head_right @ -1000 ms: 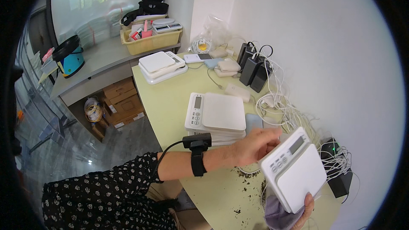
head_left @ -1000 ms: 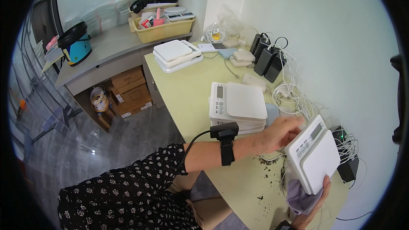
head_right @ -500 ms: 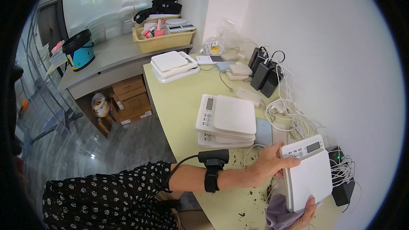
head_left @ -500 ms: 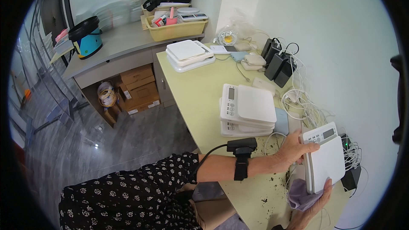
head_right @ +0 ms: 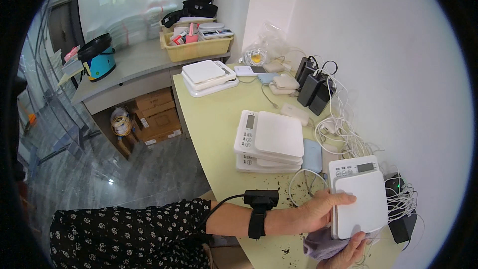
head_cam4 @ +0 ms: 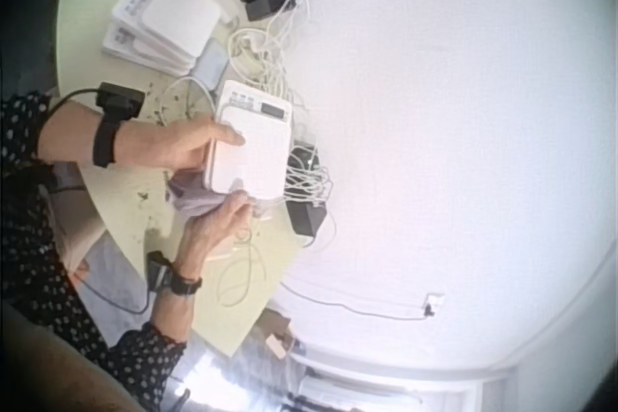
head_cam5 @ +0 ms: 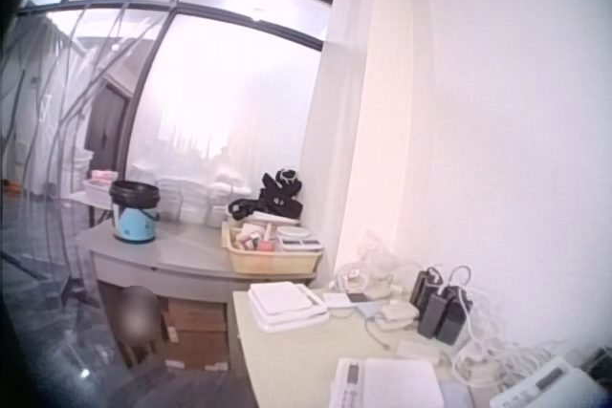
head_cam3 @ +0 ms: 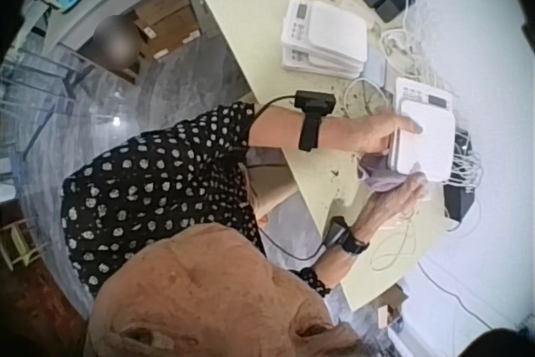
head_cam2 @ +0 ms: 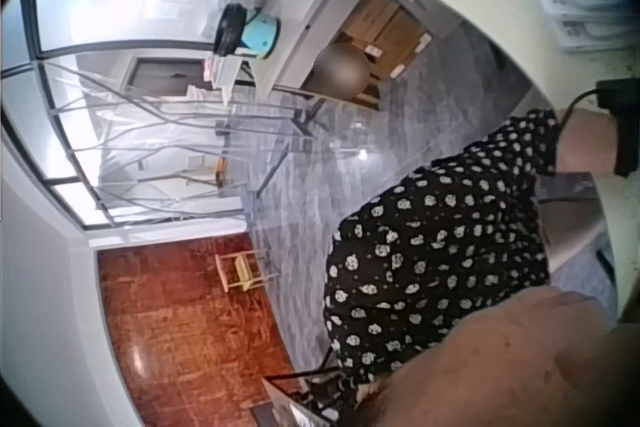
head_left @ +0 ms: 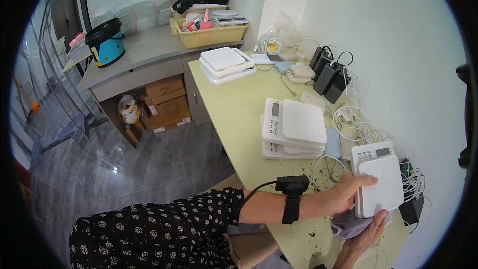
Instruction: The person wipes the surfaces of several white digital kitchen scales with a purple cloth. They handle each scale one at a time, wiping the top, sides, and bottom, then place them back on the table.
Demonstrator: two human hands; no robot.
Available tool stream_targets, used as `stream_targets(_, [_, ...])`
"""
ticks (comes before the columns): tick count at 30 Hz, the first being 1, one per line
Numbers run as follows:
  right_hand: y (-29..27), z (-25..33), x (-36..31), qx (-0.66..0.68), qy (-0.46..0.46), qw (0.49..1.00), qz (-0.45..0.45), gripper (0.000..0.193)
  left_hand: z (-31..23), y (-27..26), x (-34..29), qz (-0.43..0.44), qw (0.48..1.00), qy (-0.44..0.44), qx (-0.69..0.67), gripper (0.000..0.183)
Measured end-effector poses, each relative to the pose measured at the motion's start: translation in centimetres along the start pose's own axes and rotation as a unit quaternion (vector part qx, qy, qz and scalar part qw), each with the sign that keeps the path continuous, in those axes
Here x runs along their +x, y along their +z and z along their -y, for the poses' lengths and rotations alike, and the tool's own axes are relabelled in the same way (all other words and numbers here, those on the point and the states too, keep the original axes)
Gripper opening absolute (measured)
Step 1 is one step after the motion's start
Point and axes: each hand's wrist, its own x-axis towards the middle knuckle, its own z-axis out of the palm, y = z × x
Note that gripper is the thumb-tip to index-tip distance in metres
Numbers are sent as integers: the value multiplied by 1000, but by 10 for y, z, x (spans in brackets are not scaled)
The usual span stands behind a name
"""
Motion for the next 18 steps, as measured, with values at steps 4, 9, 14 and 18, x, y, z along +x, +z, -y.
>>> stream_targets(4, [0,9,-9,3,28,996,88,63,-14,-13,5,26,997,-12,-71,54])
stream_targets(9, [3,9,-9,-16,-13,981,191,62,-24,-9,5,-6,999,26,-28,53])
stream_targets(14, [-5,-11,-4,-35,-12,999,4,56,-29,1,-1,30,997,48,58,53])
stream_targets(18, [-21,-8,8,-71,-42,995,-55,56,-27,7,-5,-16,992,26,126,57])
